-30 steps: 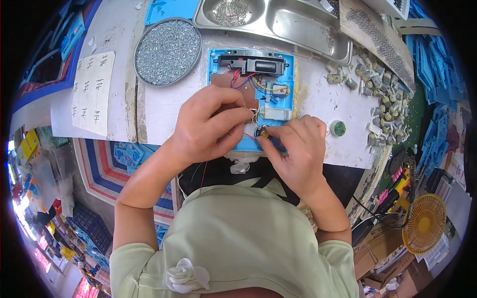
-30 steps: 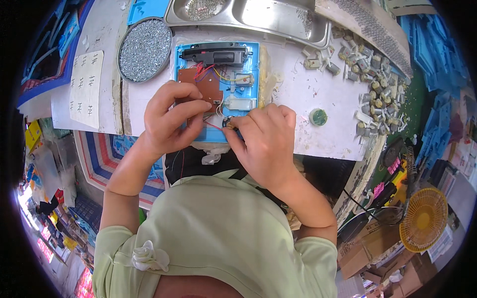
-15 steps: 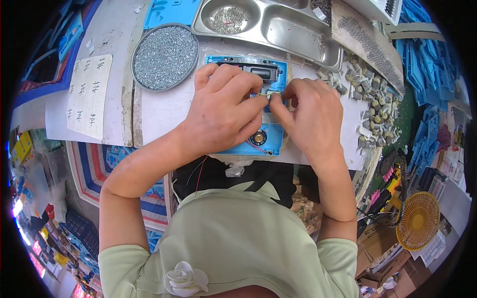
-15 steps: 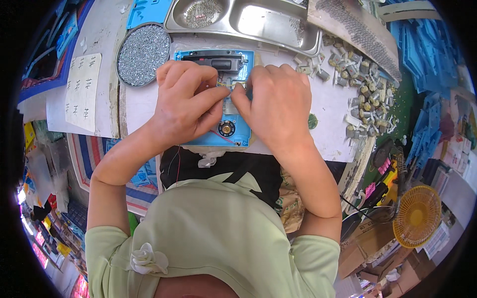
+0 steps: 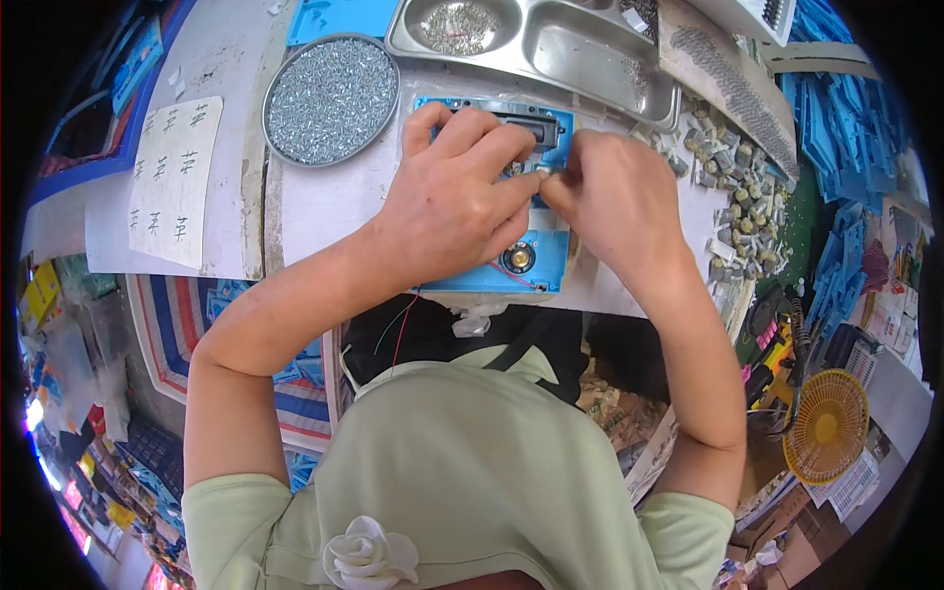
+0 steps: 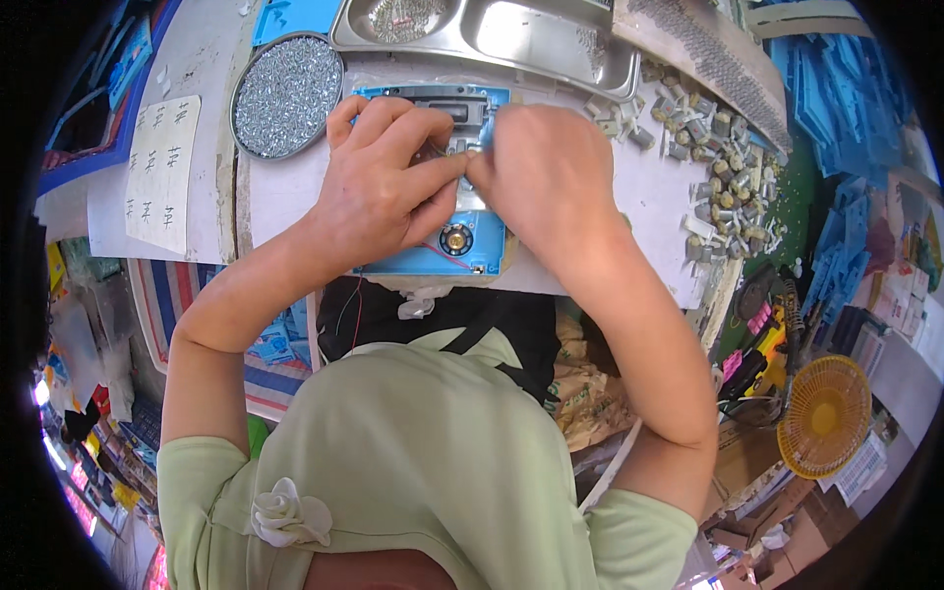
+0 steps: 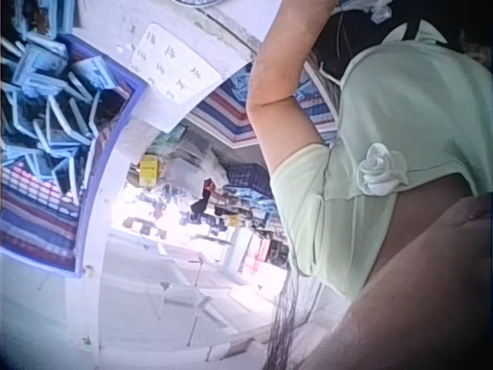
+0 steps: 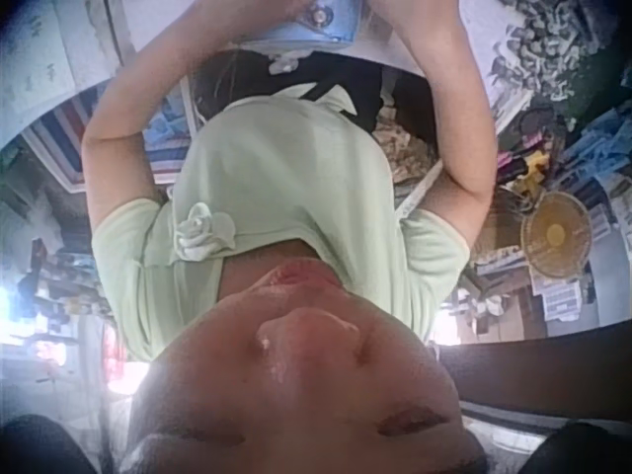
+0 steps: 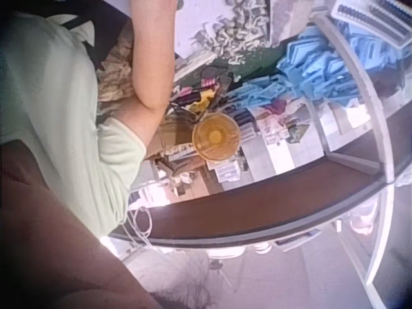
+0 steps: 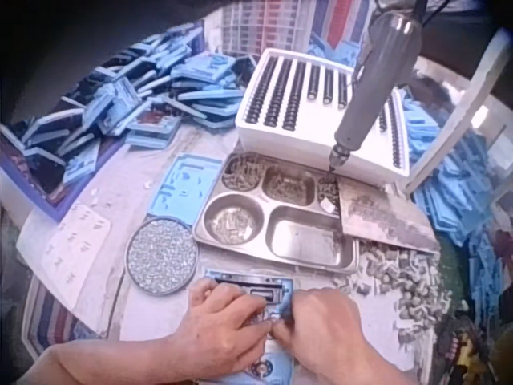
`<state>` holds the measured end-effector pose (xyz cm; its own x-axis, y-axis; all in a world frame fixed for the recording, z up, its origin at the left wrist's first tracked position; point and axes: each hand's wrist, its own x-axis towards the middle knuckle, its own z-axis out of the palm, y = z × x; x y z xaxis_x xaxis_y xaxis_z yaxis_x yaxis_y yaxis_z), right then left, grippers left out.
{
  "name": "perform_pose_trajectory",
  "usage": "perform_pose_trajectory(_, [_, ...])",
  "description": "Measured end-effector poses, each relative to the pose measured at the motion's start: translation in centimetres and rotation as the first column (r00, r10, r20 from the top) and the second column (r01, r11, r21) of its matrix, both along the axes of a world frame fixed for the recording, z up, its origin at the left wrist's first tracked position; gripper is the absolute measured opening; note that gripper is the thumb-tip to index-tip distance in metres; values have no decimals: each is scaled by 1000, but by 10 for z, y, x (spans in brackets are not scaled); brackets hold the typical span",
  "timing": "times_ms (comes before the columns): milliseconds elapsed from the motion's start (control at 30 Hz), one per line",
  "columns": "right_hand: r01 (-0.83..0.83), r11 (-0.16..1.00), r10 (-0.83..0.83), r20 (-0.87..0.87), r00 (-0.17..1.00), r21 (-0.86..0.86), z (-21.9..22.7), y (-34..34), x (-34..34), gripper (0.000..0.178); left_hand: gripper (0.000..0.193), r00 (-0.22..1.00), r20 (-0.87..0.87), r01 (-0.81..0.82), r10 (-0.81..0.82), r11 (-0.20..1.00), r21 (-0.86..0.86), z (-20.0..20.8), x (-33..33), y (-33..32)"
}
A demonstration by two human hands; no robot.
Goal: Assembling components, soldering wires, and securing the casing of a blue electronic device.
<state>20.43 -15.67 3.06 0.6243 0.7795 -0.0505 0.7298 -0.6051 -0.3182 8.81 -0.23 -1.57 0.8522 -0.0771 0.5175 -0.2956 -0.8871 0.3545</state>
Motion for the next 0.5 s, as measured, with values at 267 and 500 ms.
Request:
perform_pose_trajectory(267, [342, 931, -195, -619, 760, 127, -8, -27, 18, 25, 28, 1000, -13, 6, -7, 998, -70, -2, -2, 0])
perform_pose_trajectory(500, [551, 834, -292, -831, 473, 21, -18, -30, 8, 24, 30, 999, -36, 11, -14, 996, -92, -4, -1, 1])
